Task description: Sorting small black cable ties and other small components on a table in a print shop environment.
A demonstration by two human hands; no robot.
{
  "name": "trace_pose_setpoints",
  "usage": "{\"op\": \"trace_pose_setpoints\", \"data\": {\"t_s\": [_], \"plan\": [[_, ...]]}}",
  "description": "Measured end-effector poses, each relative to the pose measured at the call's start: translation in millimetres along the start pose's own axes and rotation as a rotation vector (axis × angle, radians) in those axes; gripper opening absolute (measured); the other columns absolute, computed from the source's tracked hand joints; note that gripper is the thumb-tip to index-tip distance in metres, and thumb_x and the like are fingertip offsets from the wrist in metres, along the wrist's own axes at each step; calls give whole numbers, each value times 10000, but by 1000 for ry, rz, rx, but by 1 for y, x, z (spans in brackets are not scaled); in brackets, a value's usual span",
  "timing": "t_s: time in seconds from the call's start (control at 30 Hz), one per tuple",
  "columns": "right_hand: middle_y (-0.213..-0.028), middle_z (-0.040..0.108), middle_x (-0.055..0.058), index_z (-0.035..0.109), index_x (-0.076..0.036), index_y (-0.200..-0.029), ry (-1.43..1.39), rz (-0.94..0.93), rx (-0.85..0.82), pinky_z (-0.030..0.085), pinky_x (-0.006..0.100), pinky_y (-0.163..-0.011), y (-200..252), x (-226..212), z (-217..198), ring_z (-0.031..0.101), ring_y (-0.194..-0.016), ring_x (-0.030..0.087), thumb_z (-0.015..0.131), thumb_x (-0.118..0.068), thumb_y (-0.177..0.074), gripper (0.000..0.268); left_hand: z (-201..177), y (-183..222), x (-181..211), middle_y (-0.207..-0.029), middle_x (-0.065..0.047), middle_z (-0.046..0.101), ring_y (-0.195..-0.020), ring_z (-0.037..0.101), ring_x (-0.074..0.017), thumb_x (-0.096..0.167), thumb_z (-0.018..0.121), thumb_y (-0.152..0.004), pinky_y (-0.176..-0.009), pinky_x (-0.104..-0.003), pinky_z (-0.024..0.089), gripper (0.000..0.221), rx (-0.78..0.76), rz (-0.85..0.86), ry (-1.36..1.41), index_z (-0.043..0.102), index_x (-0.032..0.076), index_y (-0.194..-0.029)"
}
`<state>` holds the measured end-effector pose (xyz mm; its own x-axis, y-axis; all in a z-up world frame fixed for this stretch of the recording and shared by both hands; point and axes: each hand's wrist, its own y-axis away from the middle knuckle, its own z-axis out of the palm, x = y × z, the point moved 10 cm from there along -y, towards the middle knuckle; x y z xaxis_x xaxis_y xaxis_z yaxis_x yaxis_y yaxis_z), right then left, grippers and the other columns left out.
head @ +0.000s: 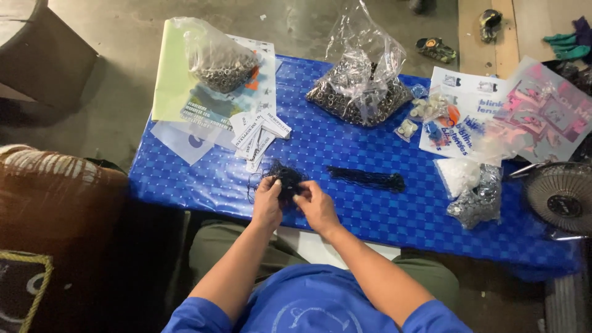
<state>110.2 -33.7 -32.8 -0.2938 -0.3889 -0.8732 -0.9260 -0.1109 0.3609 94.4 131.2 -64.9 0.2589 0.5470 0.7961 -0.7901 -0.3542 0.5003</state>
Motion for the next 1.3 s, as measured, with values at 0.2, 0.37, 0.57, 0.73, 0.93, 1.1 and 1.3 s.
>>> {"op": "trace_pose_setpoints", "data": {"t_s": [0.2,0.37,0.57,0.73,0.93,1.1,1.3], "plan": [[-718,750,83,749,-127,-980,78,31,82,588,331,-585,-6,1,-14,732,-614,206,678,-221,-911,136,-30,-35,-27,-902,-70,638,-871,627,-172,105,655,-942,-768,-308,556,122,103,42,-73,658,67,-1058],[-657,733,58,762,-149,-955,69,61,125,578,298,-584,11,-24,-37,712,-605,174,668,-228,-909,130,-33,-13,8,-1081,-187,694,-1064,660,-275,170,692,-922,-922,-409,553,369,144,86,-374,643,7,-1250],[-760,755,124,755,-65,-1013,-40,42,119,583,304,-588,21,-14,-37,700,-618,177,670,-159,-909,164,-3,31,42,-1349,-133,547,-1274,528,-386,206,764,-800,-1037,-515,449,587,168,573,-1010,609,178,-1365],[-755,744,130,763,-67,-1010,-56,41,90,581,289,-571,31,1,-29,701,-614,167,690,-124,-895,148,64,101,74,-1587,-143,372,-1477,293,-436,200,834,-674,-1101,-590,299,774,11,1042,-1322,579,238,-1403],[-775,757,132,762,-77,-970,-35,47,119,586,302,-566,32,9,-36,710,-608,180,708,-125,-872,122,67,73,35,-1526,-122,467,-1475,304,-421,129,876,-664,-1047,-648,356,714,-222,1015,-1388,649,187,-1338],[-789,753,126,759,-82,-972,-87,12,216,584,308,-577,21,20,-57,681,-614,169,686,-130,-896,115,27,10,-37,-865,148,675,-980,637,-65,419,715,-859,-1023,-401,419,104,-175,977,-1441,658,354,-916],[-781,747,135,741,-68,-988,-41,-27,371,604,328,-606,13,39,-125,711,-633,203,683,-126,-897,122,25,19,20,-786,91,673,-871,673,-109,344,659,-955,-980,-353,443,83,-178,931,-1378,685,283,-905]]}}
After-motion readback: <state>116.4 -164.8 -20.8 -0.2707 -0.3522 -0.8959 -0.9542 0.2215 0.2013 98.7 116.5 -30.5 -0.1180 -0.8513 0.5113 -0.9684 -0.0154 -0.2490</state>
